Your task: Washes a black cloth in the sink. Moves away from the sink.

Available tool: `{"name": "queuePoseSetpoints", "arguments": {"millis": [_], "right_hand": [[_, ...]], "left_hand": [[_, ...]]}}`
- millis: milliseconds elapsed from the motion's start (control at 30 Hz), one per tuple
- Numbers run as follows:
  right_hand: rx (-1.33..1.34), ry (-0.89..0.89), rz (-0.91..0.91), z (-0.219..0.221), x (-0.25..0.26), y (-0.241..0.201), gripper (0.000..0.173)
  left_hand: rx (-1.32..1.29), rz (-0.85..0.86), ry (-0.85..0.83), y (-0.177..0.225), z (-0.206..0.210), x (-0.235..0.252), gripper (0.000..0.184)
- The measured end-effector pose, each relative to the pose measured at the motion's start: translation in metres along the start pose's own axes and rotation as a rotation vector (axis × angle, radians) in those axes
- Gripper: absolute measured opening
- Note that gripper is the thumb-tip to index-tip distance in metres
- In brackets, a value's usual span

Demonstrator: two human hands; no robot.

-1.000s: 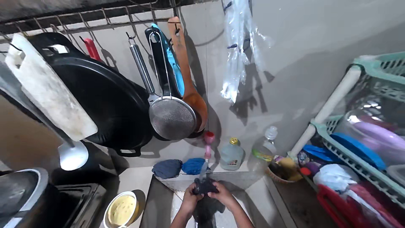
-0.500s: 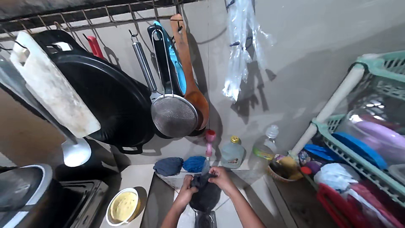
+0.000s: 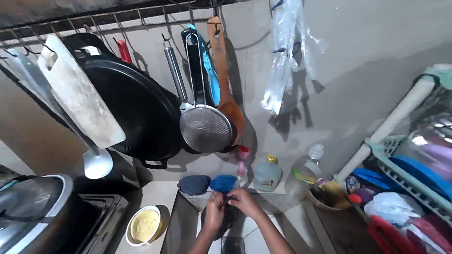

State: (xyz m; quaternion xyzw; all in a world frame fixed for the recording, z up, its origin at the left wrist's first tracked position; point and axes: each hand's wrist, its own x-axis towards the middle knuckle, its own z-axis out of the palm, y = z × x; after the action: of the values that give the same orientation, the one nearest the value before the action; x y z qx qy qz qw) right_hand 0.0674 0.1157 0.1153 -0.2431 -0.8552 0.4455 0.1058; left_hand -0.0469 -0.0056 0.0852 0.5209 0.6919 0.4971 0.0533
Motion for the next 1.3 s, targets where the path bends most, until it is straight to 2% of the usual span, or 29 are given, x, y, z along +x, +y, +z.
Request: {"name": "queuePoseSetpoints", "arguments": {"millis": [67,133,200,267,300,367,433,500,533,567,667,733,800,900,967,1033,1067,1100,1200,1233,1300], "right_hand": [[-0.084,-0.026,0.059,-0.009,-0.001,-0.004,0.023],[-0.119,0.009,0.095,-0.014,-0.001,-0.010,0.022],[-0.126,0.048,0.147,-0.015,0.000,-0.019,0.022],[-0.128,0.078,0.159,-0.010,0.002,-0.027,0.021],[-0.114,0.100,0.139,-0.005,0.003,-0.025,0.020],[-0.050,0.132,0.099,0.002,0.005,-0.017,0.022],[0.025,0.118,0.070,0.004,0.006,-0.011,0.025],[0.069,0.069,0.075,0.001,0.007,-0.005,0.030],[0.084,0.049,0.086,-0.002,0.007,0.000,0.032],[0.104,0.051,0.092,-0.005,0.008,0.005,0.032],[0.228,0.161,0.050,-0.016,0.006,0.006,0.026],[0.282,0.196,-0.001,-0.021,0.005,-0.002,0.021],[0.311,0.226,-0.009,-0.023,0.001,-0.005,0.020],[0.503,0.423,0.066,-0.020,-0.006,0.003,0.019],[0.684,0.571,0.156,-0.016,-0.013,0.007,0.026],[0.646,0.568,0.156,-0.007,-0.019,0.016,0.030],[0.515,0.491,0.107,0.000,-0.020,0.024,0.027],[0.379,0.378,0.058,0.007,-0.021,0.034,0.031],[0.157,0.075,0.080,0.028,-0.027,0.062,0.078],[0.117,-0.003,0.134,0.030,-0.029,0.068,0.083],[0.026,-0.163,0.258,0.026,-0.031,0.078,0.073]], "left_hand": [[0.075,-0.013,-0.036,-0.001,-0.002,-0.002,0.003],[0.210,-0.125,-0.157,0.009,-0.013,0.000,0.018],[0.376,-0.305,-0.393,0.022,-0.025,0.010,0.034],[0.511,-0.465,-0.626,0.032,-0.032,0.023,0.040],[0.565,-0.513,-0.679,0.035,-0.033,0.026,0.043],[0.637,-0.548,-0.670,0.039,-0.034,0.028,0.047],[0.648,-0.458,-0.547,0.039,-0.034,0.024,0.042],[0.522,-0.162,-0.280,0.025,-0.028,0.016,0.028],[0.402,-0.011,-0.186,0.018,-0.024,0.016,0.021],[0.265,0.061,-0.159,0.015,-0.022,0.019,0.016],[-0.147,-0.128,-0.334,0.015,-0.025,0.027,0.023],[-0.279,-0.297,-0.539,0.008,-0.024,0.028,0.036],[-0.260,-0.434,-0.709,-0.007,-0.018,0.022,0.047],[-0.120,-0.535,-0.871,-0.037,-0.010,0.004,0.038],[-0.052,-0.533,-0.823,-0.044,-0.009,0.000,0.036],[-0.048,-0.460,-0.692,-0.030,-0.009,0.006,0.039],[-0.076,-0.418,-0.614,-0.019,-0.010,0.010,0.038],[-0.104,-0.388,-0.538,-0.007,-0.012,0.016,0.036],[-0.131,-0.328,-0.336,0.026,-0.017,0.029,0.030],[-0.136,-0.301,-0.269,0.033,-0.021,0.034,0.029],[-0.144,-0.247,-0.161,0.041,-0.029,0.038,0.028]]}}
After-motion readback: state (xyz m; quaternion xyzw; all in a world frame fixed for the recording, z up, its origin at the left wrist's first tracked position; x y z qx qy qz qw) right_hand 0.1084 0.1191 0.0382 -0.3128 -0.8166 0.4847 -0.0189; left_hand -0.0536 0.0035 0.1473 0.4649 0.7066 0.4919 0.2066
